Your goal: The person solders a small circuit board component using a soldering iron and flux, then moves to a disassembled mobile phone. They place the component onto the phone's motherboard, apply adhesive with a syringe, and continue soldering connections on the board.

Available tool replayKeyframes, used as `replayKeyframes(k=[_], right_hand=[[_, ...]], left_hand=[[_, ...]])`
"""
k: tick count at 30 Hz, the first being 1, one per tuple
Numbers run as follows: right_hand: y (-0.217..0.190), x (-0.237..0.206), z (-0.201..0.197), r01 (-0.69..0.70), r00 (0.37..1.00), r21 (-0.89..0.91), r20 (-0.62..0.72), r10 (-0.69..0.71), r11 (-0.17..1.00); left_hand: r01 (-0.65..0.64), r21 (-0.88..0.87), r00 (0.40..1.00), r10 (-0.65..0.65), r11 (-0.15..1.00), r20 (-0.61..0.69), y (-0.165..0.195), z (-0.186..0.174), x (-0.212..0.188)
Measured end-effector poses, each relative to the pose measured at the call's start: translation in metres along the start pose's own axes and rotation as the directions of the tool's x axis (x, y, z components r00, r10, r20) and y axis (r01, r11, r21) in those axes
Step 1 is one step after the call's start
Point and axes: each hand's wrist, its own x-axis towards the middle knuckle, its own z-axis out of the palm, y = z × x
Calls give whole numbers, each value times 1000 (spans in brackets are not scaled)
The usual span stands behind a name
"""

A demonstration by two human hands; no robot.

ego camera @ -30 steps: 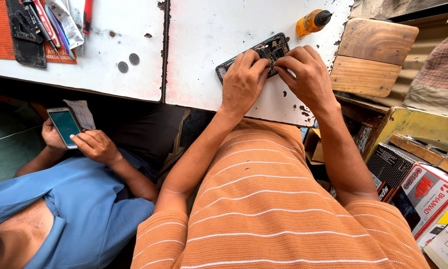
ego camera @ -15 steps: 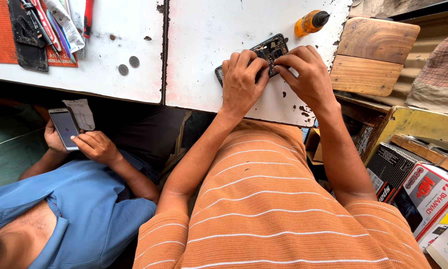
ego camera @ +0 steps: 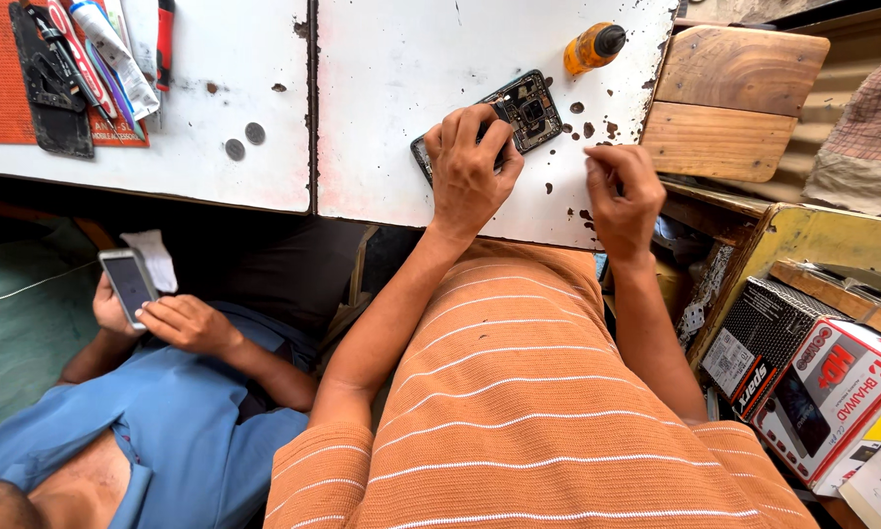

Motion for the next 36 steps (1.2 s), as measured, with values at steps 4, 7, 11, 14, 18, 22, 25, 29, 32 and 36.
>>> replayKeyframes(k=[4, 7, 11, 14, 18, 22, 25, 29, 32, 36], right_hand=[[-12, 2, -7, 38, 998, -7, 49, -38, 999], [-21, 20, -6, 134, 986, -38, 102, -130, 990], [-29, 44, -1, 236, 957, -93, 194, -215, 967], [-37, 51, 3, 272, 939, -96, 245, -242, 957], [-48, 58, 8, 341, 912, -99, 275, -304, 935], [-56, 60, 12, 393, 884, -128, 325, -336, 911], [-60, 57, 17, 405, 877, -121, 333, -348, 906], [-66, 54, 20, 378, 883, -107, 339, -324, 919], [-73, 54, 17, 361, 893, -116, 330, -307, 925], [-82, 54, 10, 208, 947, 16, 247, -205, 978]], left_hand=[[17, 46, 1000, -18, 999, 17, 5, 6, 1], [0, 158, 1000, -3, 987, 21, 14, 8, 2], [-23, 300, 999, 13, 954, 37, 26, 8, 3], [-23, 353, 1000, 19, 935, 14, 32, 6, 4], [-74, 515, 997, 64, 854, 37, 40, 2, 7], [-115, 658, 993, 90, 744, 72, 50, -1, 13], [-177, 709, 980, 56, 683, 191, 53, -1, 18], [-216, 703, 964, 35, 677, 262, 52, -1, 18], [-129, 612, 989, 57, 780, 136, 43, -6, 15], [-99, 310, 995, 87, 945, 53, 19, -22, 10]])
